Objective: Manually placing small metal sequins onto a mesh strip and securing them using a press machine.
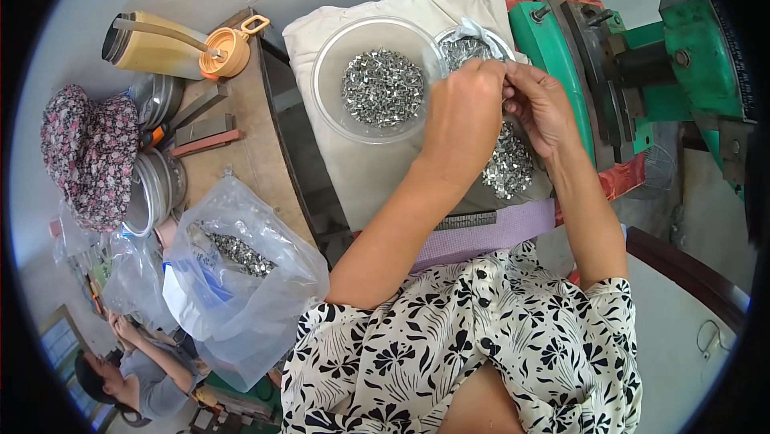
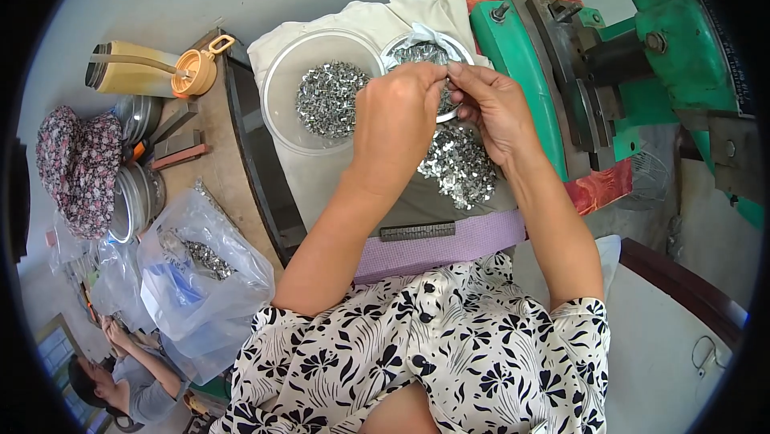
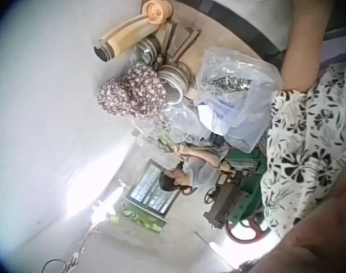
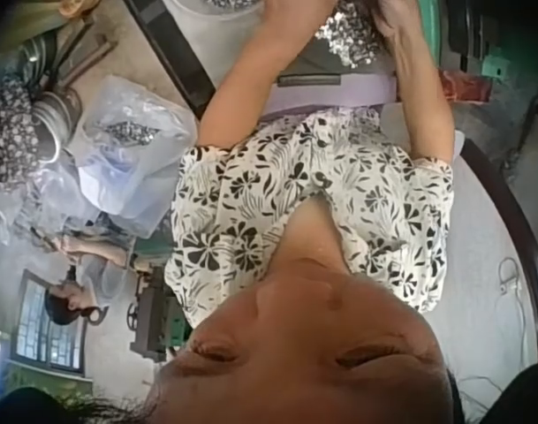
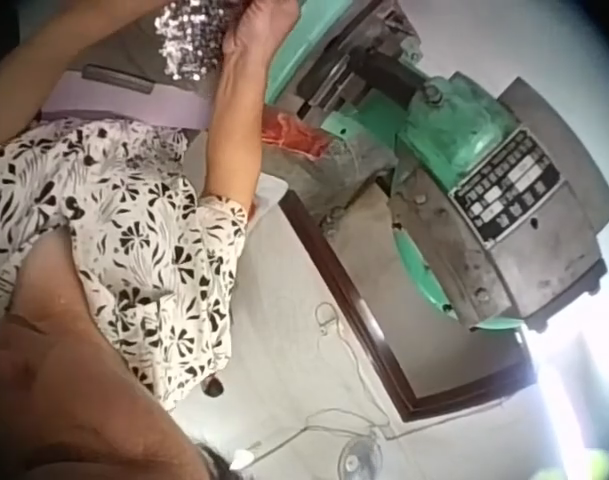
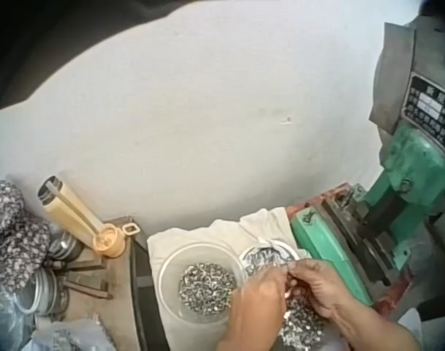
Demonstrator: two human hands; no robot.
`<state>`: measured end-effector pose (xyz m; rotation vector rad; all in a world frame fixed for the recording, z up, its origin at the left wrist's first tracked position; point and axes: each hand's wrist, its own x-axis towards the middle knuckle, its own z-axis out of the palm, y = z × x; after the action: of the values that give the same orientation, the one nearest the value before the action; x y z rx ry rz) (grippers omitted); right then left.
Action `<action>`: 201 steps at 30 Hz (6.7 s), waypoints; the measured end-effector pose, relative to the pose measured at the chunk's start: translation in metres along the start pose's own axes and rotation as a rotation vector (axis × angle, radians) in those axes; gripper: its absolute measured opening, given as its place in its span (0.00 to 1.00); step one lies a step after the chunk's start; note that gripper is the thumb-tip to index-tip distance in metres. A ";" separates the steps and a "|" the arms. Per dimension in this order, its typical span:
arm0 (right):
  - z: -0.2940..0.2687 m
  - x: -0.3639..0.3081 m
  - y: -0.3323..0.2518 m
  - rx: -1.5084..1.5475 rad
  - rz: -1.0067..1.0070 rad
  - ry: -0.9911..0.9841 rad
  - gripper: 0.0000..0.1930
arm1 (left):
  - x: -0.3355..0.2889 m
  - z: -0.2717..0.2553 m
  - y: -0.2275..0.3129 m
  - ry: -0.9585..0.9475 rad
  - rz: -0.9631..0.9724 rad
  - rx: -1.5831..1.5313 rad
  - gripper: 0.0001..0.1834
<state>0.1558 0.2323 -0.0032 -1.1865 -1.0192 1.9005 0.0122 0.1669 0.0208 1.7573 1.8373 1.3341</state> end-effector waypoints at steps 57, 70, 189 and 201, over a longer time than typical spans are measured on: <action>-0.031 -0.075 0.049 -0.286 0.190 -0.174 0.09 | -0.112 -0.014 -0.022 -0.028 0.235 0.037 0.03; -0.025 -0.085 0.047 -0.540 0.104 -0.203 0.06 | -0.120 -0.016 -0.020 -0.197 0.086 0.167 0.09; 0.010 -0.114 0.056 -1.285 -0.437 -0.207 0.08 | -0.185 -0.060 -0.017 -0.167 -0.357 0.003 0.15; 0.003 -0.117 0.062 -1.323 -0.525 -0.118 0.12 | -0.185 -0.060 -0.016 -0.171 -0.362 0.002 0.15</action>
<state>0.1872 0.1037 -0.0093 -1.1978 -2.5103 0.7475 0.0002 -0.0216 -0.0302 1.4013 1.9406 1.0113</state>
